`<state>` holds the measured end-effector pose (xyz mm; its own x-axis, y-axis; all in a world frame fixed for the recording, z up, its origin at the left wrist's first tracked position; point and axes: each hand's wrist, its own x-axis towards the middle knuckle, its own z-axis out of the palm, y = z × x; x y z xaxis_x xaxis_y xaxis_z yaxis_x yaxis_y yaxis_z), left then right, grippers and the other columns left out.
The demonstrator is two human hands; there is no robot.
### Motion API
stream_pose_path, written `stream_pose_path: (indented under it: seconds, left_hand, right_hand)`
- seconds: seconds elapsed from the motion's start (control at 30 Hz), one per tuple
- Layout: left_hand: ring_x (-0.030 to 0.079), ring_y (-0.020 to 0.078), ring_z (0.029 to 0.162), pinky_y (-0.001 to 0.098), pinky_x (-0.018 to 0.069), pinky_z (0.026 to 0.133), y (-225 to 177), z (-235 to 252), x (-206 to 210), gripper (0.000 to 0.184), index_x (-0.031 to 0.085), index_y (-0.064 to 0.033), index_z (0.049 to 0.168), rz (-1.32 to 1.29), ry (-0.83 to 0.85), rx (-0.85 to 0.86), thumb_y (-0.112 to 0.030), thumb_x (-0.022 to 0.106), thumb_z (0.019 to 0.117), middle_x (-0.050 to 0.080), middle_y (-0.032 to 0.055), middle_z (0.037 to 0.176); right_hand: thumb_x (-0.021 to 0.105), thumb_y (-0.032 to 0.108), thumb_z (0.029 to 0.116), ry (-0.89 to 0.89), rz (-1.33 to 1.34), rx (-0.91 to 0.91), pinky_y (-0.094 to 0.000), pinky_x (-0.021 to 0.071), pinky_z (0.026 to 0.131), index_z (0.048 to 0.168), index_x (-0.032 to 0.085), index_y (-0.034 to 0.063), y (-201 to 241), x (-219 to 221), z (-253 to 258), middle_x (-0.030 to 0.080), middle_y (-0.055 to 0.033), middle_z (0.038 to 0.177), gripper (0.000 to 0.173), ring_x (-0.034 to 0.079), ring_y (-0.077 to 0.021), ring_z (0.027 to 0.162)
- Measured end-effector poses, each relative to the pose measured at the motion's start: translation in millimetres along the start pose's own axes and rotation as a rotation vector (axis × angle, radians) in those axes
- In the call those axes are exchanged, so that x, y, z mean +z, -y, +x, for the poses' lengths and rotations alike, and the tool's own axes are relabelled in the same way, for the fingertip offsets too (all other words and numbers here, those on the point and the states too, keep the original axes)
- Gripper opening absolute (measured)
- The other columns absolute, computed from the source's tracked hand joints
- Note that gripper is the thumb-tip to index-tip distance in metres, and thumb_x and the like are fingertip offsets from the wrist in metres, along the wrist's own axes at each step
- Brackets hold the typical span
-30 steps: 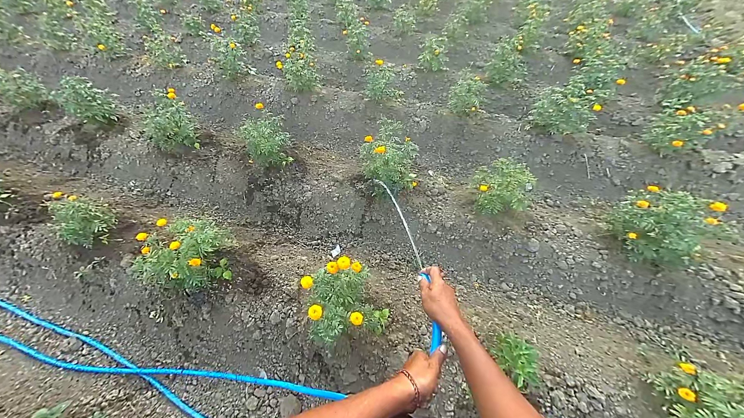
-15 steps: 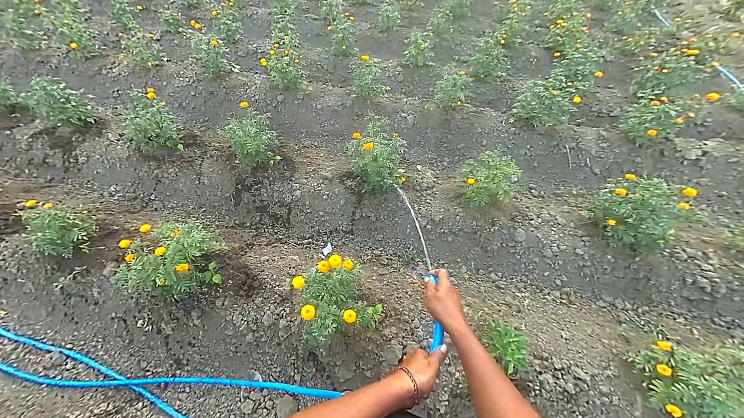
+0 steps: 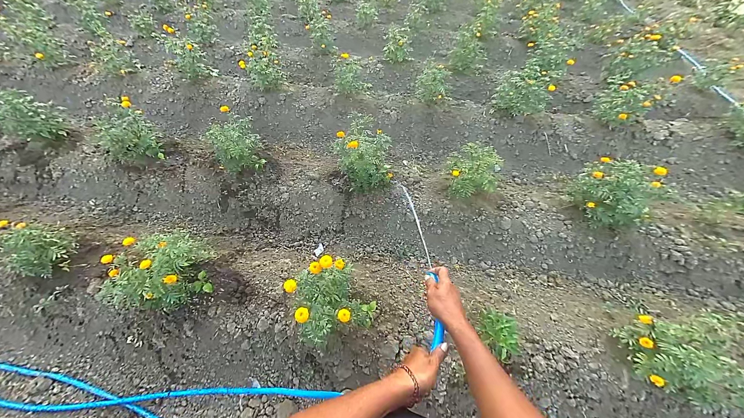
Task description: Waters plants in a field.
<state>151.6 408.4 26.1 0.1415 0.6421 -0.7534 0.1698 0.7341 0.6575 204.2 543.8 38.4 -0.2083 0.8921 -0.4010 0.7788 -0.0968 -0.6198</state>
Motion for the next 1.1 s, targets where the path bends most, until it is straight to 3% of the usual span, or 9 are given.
stream_pose_path:
  seconds: [0.47, 0.83, 1.1]
  left_hand:
    - [0.045, 0.0142, 0.052, 0.0312, 0.0431, 0.053, -1.3, 0.3, 2.0, 0.061, 0.054, -0.0055, 0.093, 0.017, -0.003, -0.005, -0.055, 0.023, 0.1108, 0.046, 0.0012, 0.067]
    - [0.044, 0.0135, 0.051, 0.0301, 0.0428, 0.052, -0.9, 0.3, 1.9, 0.061, 0.054, -0.0059, 0.094, -0.004, 0.009, -0.008, -0.055, 0.023, 0.1108, 0.045, 0.0004, 0.066]
    - [0.044, 0.0134, 0.05, 0.0295, 0.0421, 0.051, 0.4, -0.5, -1.3, 0.059, 0.053, -0.0069, 0.094, -0.01, 0.019, -0.015, -0.055, 0.023, 0.1107, 0.044, 0.0001, 0.065]
  right_hand:
    - [0.04, 0.021, 0.112, -0.004, 0.022, -0.011, -0.0537, 0.0529, 0.088, 0.143, 0.047, 0.0052, -1.4, -0.2, -0.1, 0.068, -0.0236, 0.108, 0.036, 0.069, -0.0379, 0.098]
    - [0.041, 0.023, 0.1118, 0.011, -0.027, 0.011, -0.0548, 0.0514, 0.095, 0.144, 0.048, 0.0064, 0.1, -0.7, -0.2, 0.068, -0.0242, 0.116, 0.037, 0.067, -0.0396, 0.108]
    - [0.041, 0.022, 0.1117, 0.024, -0.036, 0.016, -0.0545, 0.0515, 0.095, 0.144, 0.048, 0.0064, 1.7, 2.6, 1.2, 0.068, -0.0238, 0.117, 0.036, 0.068, -0.0389, 0.109]
